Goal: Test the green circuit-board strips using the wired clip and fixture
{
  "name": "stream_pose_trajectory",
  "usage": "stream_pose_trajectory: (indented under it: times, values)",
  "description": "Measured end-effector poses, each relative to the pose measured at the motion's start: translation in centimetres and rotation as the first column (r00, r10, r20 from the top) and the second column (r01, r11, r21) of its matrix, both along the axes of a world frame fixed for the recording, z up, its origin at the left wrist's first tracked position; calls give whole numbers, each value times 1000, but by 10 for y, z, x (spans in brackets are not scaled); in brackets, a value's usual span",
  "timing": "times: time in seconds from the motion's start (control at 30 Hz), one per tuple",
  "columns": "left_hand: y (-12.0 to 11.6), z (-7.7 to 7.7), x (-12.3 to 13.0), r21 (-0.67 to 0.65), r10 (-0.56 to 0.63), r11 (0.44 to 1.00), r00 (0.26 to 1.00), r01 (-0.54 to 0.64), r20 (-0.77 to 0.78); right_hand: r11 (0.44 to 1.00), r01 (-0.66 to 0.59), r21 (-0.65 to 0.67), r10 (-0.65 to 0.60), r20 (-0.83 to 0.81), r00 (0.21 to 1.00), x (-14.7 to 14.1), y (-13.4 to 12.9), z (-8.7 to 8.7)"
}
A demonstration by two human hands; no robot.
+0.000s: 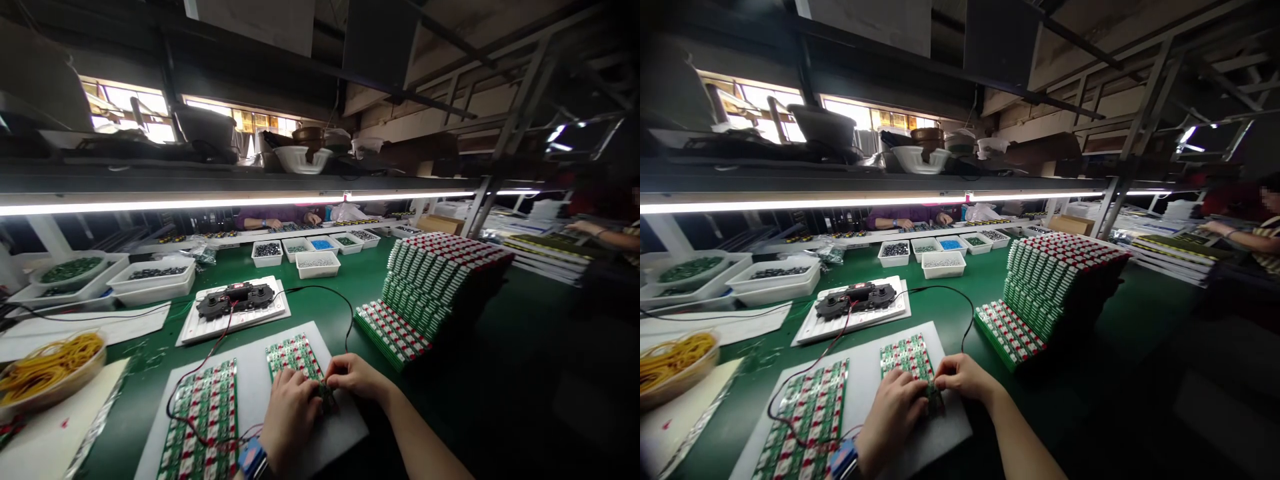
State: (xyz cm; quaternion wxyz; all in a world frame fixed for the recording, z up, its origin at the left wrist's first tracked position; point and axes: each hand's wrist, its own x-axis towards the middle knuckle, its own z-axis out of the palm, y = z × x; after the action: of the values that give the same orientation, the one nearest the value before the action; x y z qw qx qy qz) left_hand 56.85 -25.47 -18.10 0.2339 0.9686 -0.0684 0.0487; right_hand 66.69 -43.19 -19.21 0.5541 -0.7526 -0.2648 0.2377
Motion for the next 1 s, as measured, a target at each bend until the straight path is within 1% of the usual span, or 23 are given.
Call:
stream_pose_trajectory:
  times: [0.1,0.3,0.5,0.63,0.73,0.8,0.9,1.0]
  values:
    - [1,-1,0,-5,-2,1000,1000,2,6,1000,4,12,-4,-16,1000,0,0,-1]
    - [2,1,0,-5,11,1000,1000,-10,29,999,41,22,-42,32,999,-2,2,-3]
    - [3,1,1,-19,-12,1000,1000,12,1,1000,-5,-10,5,-3,1000,-2,0,0]
    - [2,1,0,-14,12,1000,999,-13,-34,997,3,-77,4,90,996,-4,2,-1]
    - [0,2,0,-12,26,1000,998,-26,-59,990,55,-133,-32,168,985,-7,5,-5]
    - [-1,4,-1,-8,33,999,997,-33,-76,988,85,-126,-61,182,981,-9,7,-8]
    - [-2,6,-1,-10,46,999,996,-47,-82,991,92,-99,-73,185,980,-12,8,-12]
    - [-3,6,-1,-22,54,998,996,-56,-73,985,137,-108,-108,238,965,-15,11,-15]
